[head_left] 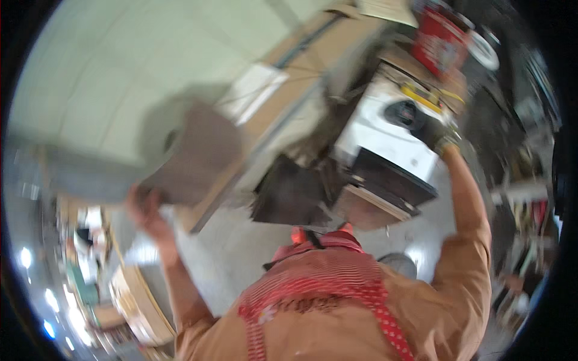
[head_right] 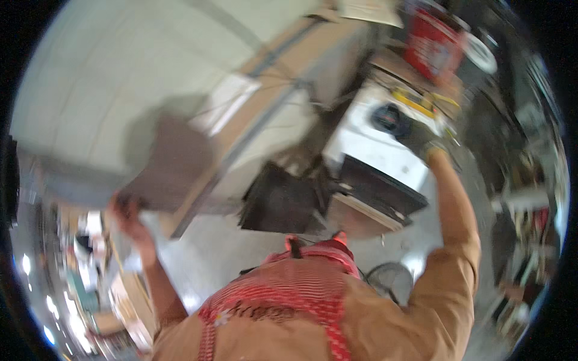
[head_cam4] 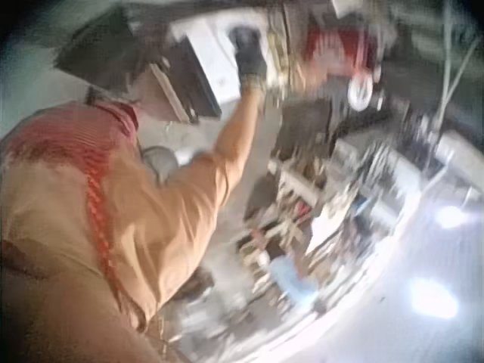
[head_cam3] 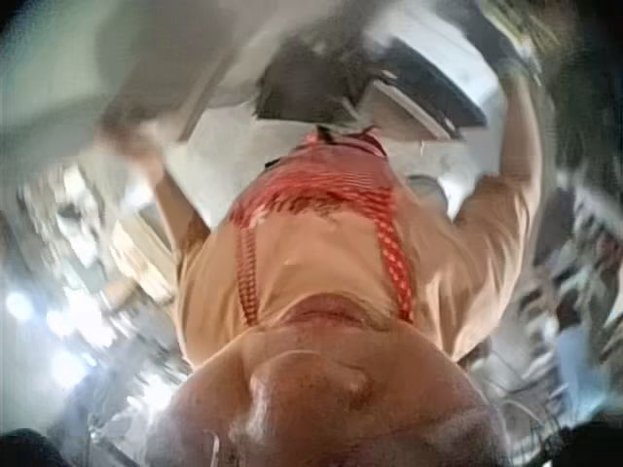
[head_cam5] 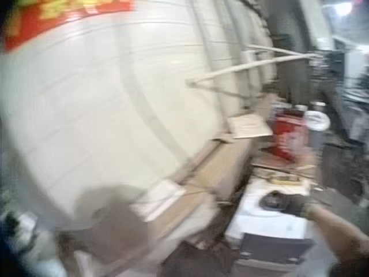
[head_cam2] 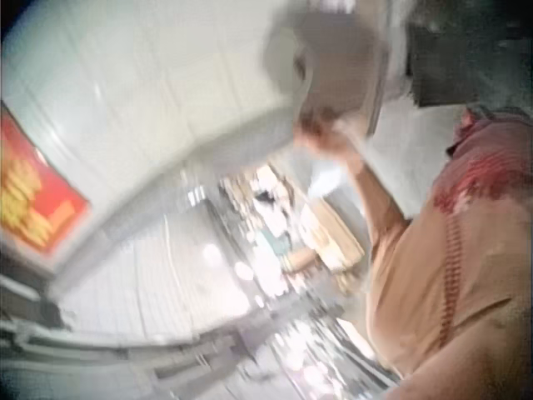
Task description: The person wipes a stack of curved wood pieces with a cloth, rubs a sanding block against the edges and surfaces of individual pieces, and points a heat gun at one piece.
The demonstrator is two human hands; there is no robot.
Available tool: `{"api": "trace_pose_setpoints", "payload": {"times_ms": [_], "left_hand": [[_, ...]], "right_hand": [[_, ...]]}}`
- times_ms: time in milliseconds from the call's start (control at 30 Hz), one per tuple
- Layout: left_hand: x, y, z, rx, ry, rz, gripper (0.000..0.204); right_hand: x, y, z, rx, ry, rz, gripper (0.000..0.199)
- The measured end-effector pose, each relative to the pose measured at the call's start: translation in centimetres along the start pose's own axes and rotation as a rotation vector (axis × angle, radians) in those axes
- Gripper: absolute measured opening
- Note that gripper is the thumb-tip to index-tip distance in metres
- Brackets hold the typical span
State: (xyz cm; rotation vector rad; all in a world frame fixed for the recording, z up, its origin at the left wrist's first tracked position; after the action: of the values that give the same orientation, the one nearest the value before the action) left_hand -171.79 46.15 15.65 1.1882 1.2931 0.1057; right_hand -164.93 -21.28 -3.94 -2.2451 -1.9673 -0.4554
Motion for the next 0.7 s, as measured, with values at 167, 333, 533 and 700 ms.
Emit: {"api": "trace_pose_setpoints", "payload": {"times_ms": [167, 333, 533, 700], "left_hand": [[-2.0, 1.2, 0.6, -0.006, 0.096, 0.019, 0.038], [-2.4, 1.0, 2.0, -0.011, 0.194, 0.004, 0.037], [-2.0, 1.9, -1.2, -0.115, 0.23, -0.013, 0.041], [-3.8, 0.4, 1.1, -0.047, 0.172, -0.115, 0.041]], "right_hand": [[0.6, 0.1, 1.6, -0.135, 0.186, -0.064, 0.042], [0.3, -0.3, 3.4, -0.031, -0.188, 0.053, 0.033], [0.5, 1.4, 8.7, -0.076, -0.172, 0.04, 0.043], [-0.7, -0.4, 10.9, -0.019, 0.267, 0.187, 0.05]]}}
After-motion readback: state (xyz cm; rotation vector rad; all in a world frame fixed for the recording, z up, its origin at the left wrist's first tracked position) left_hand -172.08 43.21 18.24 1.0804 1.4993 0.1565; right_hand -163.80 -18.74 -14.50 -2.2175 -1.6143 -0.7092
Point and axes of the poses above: each hand's wrist, its own y-axis towards the middle knuckle, its own z-axis out of the palm, x = y × z, the point moved 2 cm from there along y, towards the middle knuckle, and after that the axes turned 14 degrees about -x, right-handed, at the moved point
